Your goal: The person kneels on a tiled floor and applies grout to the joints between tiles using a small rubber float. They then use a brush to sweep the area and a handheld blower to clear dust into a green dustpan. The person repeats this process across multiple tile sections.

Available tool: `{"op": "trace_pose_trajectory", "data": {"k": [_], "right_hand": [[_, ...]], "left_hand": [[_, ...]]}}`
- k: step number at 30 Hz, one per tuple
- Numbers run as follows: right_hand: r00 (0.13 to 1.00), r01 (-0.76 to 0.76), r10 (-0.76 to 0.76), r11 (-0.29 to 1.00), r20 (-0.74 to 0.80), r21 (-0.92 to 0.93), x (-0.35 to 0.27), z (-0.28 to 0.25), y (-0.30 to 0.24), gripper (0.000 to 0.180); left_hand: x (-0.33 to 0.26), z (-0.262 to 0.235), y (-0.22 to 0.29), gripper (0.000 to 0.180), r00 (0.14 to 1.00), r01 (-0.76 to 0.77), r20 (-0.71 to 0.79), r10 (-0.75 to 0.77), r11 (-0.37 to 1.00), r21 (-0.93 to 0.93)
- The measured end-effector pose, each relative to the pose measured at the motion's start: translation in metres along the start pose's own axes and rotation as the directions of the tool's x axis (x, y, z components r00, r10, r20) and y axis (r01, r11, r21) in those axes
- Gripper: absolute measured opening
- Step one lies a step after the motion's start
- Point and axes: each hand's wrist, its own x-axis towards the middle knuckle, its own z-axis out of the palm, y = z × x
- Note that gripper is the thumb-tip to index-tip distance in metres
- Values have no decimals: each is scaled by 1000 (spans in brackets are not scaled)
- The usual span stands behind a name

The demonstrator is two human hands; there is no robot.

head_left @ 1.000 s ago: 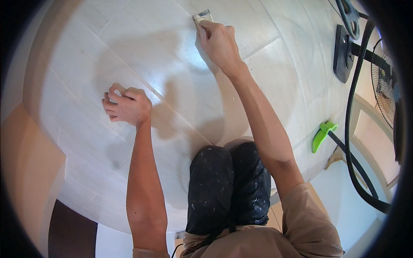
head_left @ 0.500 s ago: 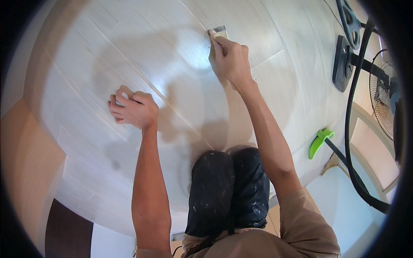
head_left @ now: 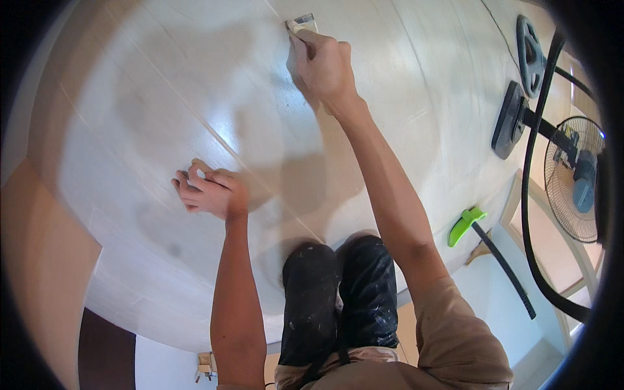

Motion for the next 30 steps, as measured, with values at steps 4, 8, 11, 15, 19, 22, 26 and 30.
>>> {"op": "trace_pose_trajectory", "data": {"k": [4, 8, 11, 15, 19, 22, 26, 30], "right_hand": [[1000, 17, -18, 997, -8, -71, -16, -2, 12, 17], [997, 50, -56, 994, -56, -99, -6, 6, 10, 13], [991, 122, -127, 989, -47, -86, 43, 15, -8, 13], [999, -36, 37, 998, 8, -48, 30, 21, -14, 18], [999, -10, 15, 995, 47, -100, 54, 21, -25, 18], [992, 129, -129, 986, 12, -102, 105, 38, -40, 19], [998, 26, -20, 995, 63, -98, 92, 39, -46, 20], [997, 71, -71, 996, 2, -59, 118, 46, -52, 19]], "left_hand": [[1, -2, -2, 44, 1000, -6, 18, 6, 1000, 8], [-1, -2, -10, 42, 997, -47, 61, 45, 999, 27], [1, 1, -9, 40, 996, -43, 73, 41, 999, 24], [0, -3, -14, 37, 995, -37, 95, 35, 999, 19], [1, -7, -11, 34, 992, -41, 118, 38, 999, 23], [2, -4, -9, 35, 994, -49, 95, 49, 999, 2], [4, -6, -10, 37, 993, -26, 119, 24, 1000, 11], [2, -1, -13, 36, 993, -59, 103, 60, 998, -15]]}}
